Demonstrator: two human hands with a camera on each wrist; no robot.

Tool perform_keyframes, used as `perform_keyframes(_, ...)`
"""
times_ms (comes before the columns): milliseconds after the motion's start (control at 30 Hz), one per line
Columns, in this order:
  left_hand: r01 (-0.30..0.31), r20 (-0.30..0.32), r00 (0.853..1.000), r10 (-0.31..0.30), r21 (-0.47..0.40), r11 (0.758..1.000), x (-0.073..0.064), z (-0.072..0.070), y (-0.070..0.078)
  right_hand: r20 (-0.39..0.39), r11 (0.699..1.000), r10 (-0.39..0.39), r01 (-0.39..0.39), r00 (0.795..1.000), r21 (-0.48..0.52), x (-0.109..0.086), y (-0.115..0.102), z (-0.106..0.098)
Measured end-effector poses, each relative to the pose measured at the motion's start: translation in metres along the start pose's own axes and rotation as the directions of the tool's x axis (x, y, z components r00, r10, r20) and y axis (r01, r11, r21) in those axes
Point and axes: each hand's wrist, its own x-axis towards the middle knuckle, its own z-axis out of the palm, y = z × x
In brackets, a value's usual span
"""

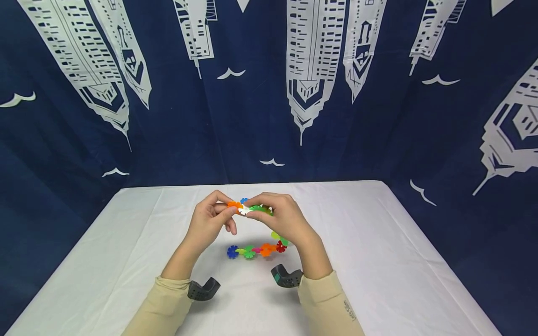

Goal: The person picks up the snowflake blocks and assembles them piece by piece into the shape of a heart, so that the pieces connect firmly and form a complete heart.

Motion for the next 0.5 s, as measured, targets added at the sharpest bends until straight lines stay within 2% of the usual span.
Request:
perform_keyframes(300, -0.017, -0.019, 1.000, 0.017, -0.012, 1.000, 0.0005, 0.0020, -0.0005, 0.018, 1.000, 0.019, -0.019, 1.000, 0.011, 0.0004, -0.0024, -0.0016)
perform_keyframes(500, -0.010, -0.038, 0.999, 0.010, 0.003, 1.000, 0.0011, 0.0023, -0.0037, 0.022, 0.996, 0.064, -0.062, 0.998, -0.064, 0.0003, -0.0033, 0.0017)
